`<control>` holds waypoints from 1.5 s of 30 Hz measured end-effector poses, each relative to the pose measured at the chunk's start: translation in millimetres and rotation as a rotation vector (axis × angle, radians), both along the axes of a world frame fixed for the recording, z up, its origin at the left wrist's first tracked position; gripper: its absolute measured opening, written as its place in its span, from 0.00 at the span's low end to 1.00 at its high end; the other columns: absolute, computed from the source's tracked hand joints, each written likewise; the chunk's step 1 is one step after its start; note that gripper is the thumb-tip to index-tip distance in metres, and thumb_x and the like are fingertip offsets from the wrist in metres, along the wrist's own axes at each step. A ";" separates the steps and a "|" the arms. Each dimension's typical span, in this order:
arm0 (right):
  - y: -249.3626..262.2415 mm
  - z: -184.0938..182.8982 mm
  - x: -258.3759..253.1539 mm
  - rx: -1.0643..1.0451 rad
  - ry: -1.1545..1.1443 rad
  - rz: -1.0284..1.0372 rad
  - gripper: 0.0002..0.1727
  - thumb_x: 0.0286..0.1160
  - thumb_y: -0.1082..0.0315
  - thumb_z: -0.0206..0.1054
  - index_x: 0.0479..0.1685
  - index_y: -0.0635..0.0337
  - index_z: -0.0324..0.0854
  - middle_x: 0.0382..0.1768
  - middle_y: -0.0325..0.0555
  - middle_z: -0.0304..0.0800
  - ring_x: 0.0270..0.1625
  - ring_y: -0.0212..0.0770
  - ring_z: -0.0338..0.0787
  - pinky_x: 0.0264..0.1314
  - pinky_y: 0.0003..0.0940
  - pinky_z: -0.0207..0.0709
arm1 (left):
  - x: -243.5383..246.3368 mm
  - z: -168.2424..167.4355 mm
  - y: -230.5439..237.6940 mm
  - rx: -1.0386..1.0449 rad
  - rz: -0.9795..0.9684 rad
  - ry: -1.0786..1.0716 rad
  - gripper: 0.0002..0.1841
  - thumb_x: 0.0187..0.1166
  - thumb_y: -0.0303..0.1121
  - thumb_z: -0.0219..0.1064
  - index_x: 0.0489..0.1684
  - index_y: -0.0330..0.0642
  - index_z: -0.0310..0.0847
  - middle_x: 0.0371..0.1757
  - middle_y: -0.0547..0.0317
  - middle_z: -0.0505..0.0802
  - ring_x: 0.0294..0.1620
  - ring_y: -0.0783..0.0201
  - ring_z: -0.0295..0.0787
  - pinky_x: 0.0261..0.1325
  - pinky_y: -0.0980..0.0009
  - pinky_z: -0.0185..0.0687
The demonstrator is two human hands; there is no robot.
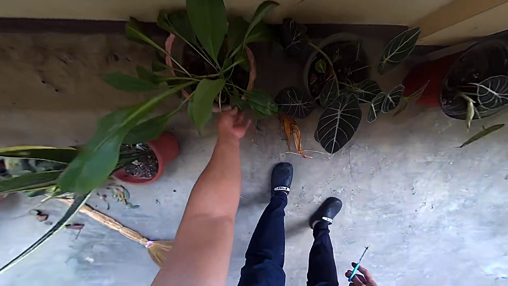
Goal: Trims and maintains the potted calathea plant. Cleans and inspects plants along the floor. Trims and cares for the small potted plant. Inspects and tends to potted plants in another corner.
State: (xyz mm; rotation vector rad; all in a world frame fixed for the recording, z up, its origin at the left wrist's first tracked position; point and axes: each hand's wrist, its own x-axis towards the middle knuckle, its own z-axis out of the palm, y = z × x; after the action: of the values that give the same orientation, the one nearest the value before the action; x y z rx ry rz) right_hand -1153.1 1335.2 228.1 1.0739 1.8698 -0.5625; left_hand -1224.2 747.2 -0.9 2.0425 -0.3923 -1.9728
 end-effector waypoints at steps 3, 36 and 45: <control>-12.8 -1.3 -19.9 -0.029 -0.046 0.070 0.23 0.80 0.80 0.65 0.74 0.69 0.73 0.35 0.49 0.95 0.21 0.30 0.85 0.21 0.25 0.76 | 8.9 8.2 -11.7 -0.005 0.092 0.029 0.26 0.86 0.28 0.58 0.83 0.40 0.59 0.79 0.45 0.75 0.75 0.53 0.81 0.69 0.62 0.86; -55.3 -63.0 -188.0 -0.630 -0.186 0.659 0.24 0.74 0.72 0.74 0.71 0.65 0.78 0.38 0.46 0.95 0.28 0.35 0.91 0.30 0.30 0.87 | 72.2 65.1 238.5 -0.004 -1.390 -0.196 0.22 0.88 0.32 0.60 0.80 0.39 0.74 0.70 0.42 0.89 0.73 0.45 0.85 0.80 0.45 0.74; -81.3 -204.0 -386.2 -0.631 -0.060 0.759 0.22 0.89 0.70 0.61 0.76 0.68 0.65 0.52 0.55 0.87 0.40 0.43 0.96 0.42 0.35 0.92 | -67.7 -37.8 249.9 -0.432 -1.176 -0.568 0.32 0.78 0.36 0.71 0.83 0.35 0.69 0.81 0.30 0.76 0.79 0.32 0.76 0.78 0.35 0.71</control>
State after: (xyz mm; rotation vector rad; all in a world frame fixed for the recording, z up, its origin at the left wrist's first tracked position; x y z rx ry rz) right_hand -1539.3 1253.9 24.1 -0.0472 1.6972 -0.5842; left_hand -1291.9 997.0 -38.7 2.1842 -2.3117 -1.3638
